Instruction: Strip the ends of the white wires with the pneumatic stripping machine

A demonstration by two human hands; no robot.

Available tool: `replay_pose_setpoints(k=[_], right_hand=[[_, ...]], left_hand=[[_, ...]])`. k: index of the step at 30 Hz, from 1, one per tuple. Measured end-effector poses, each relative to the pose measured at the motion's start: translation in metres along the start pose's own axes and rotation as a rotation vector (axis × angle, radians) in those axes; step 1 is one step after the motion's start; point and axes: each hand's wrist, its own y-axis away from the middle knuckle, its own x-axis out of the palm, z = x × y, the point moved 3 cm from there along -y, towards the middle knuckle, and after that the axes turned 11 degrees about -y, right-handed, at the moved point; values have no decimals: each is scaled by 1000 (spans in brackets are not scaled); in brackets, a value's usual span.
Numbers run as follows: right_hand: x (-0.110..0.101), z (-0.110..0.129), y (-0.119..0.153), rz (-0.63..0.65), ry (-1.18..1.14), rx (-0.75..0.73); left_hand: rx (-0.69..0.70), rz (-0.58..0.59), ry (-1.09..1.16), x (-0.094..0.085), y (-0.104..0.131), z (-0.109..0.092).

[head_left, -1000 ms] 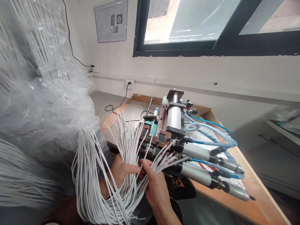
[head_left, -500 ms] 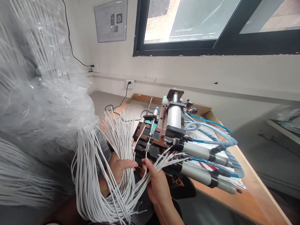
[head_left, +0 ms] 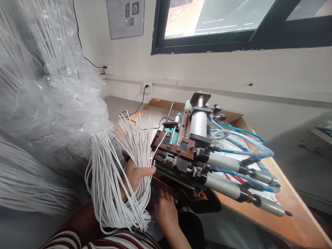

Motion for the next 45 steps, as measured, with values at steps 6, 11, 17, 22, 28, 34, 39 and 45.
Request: replay_pose_setpoints(k=[6, 11, 17, 22, 28, 34, 39, 45], right_hand=[[6, 61, -4, 314, -441, -6], [7, 60, -7, 136, -647, 111], [8, 66, -21, 50, -970, 219], [7, 72, -30, -23, -1108, 283], [8, 73, -38, 14, -1195, 367], [12, 75, -38, 32, -1225, 426], [15, 78, -33, 93, -1178, 451], [9, 89, -27, 180, -919, 204]], left_hand=[[20, 48, -6, 5, -1, -2], [23, 15, 1, 5, -7, -9], [93, -46, 86, 12, -13, -22], [112, -77, 156, 17, -17, -29], [107, -75, 128, 20, -21, -27], [97, -74, 117, 19, -21, -25], [92, -42, 77, 15, -19, -21], [65, 121, -9, 15, -1, -9]])
